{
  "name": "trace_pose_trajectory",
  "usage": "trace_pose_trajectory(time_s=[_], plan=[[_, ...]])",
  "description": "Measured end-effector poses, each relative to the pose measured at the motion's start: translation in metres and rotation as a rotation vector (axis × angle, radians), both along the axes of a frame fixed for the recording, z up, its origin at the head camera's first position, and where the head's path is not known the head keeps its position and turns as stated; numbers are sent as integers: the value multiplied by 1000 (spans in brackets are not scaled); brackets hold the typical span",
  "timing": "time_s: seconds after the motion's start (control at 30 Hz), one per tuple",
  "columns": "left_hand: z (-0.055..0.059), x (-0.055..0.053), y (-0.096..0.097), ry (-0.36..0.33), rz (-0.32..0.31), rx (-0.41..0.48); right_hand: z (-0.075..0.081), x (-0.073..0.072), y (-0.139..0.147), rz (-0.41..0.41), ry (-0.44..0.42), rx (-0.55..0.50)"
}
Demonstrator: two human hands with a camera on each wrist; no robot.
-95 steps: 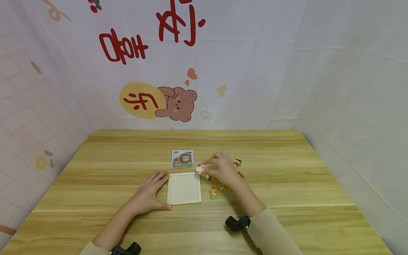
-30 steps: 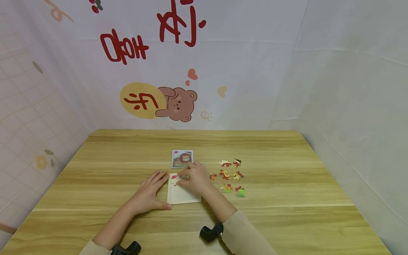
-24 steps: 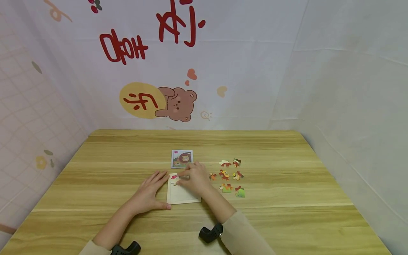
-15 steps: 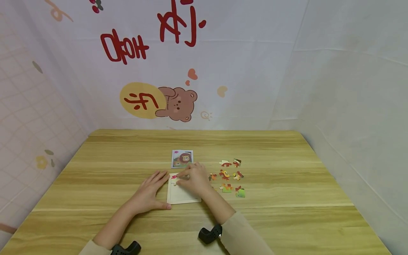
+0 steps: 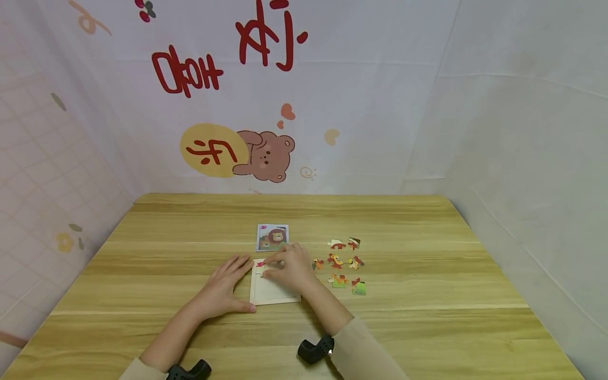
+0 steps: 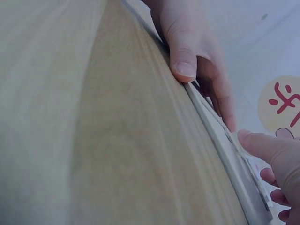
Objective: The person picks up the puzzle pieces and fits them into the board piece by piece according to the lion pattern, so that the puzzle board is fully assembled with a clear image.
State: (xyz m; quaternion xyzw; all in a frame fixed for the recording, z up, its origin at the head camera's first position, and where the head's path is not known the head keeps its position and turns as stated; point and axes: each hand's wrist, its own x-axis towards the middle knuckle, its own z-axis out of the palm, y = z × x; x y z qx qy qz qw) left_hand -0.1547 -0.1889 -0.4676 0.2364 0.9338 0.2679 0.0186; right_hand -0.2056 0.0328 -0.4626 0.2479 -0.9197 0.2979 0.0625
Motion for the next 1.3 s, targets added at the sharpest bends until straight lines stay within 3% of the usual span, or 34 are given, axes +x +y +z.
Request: trace_pose_trajectory(time_s=[0.37,0.8,1.0,1.3], plan=[[-1,-1,1,-15,9,-9,9,1,25,-1,-3,-98],[0,1,3,0,5,-3,22,-6,81,-28,45,-170],[0,0,3,12,1,-6,20,-12,106,-83,36,-147],[0,0,3,-4,7,-6,10,-25,135,-120,101,-127]])
